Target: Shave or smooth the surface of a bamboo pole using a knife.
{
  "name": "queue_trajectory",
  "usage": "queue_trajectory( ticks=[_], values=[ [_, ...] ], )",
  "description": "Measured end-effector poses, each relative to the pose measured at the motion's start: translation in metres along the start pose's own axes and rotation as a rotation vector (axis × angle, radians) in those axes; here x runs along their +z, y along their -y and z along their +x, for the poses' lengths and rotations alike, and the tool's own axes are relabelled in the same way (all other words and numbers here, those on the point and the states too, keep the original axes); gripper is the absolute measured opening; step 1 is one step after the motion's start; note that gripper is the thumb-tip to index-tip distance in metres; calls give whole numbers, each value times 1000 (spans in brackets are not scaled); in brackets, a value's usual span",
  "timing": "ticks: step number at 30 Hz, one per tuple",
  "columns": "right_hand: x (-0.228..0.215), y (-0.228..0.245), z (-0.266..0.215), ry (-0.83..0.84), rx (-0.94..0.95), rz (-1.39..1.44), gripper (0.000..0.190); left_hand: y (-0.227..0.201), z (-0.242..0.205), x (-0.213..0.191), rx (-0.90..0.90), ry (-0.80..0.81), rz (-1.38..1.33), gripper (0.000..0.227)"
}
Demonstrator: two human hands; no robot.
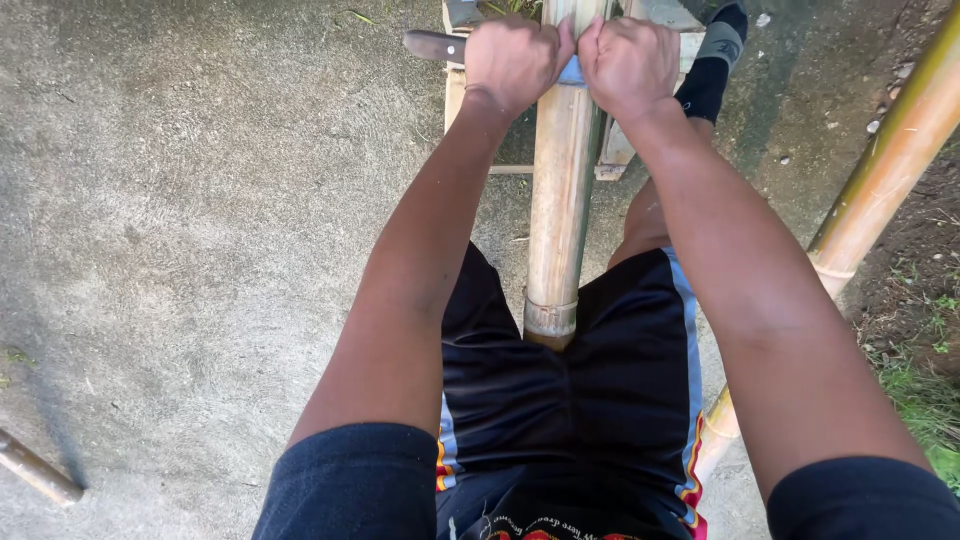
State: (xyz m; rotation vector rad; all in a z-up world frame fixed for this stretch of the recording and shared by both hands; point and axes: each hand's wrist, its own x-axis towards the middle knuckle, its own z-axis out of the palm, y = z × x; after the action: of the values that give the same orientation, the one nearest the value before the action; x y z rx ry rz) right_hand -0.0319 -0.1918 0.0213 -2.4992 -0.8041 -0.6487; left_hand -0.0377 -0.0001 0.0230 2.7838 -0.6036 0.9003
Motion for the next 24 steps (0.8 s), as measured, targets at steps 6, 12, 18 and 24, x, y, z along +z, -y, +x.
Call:
queue_trajectory(
  ticks=[6, 12, 18, 24],
  values=[
    [-6, 10, -12, 73, 53, 0, 42, -10, -10, -10, -35, 79, 7, 52],
    [-7, 10, -8, 72, 89, 17, 43, -7, -6, -8, -28, 71, -42, 51],
    [-5, 6, 0, 19, 15, -3, 44, -4, -6, 3, -39, 18, -56, 50],
    [-12, 20, -17, 55, 102, 47, 40, -15, -18, -13, -30, 74, -66, 49]
  ],
)
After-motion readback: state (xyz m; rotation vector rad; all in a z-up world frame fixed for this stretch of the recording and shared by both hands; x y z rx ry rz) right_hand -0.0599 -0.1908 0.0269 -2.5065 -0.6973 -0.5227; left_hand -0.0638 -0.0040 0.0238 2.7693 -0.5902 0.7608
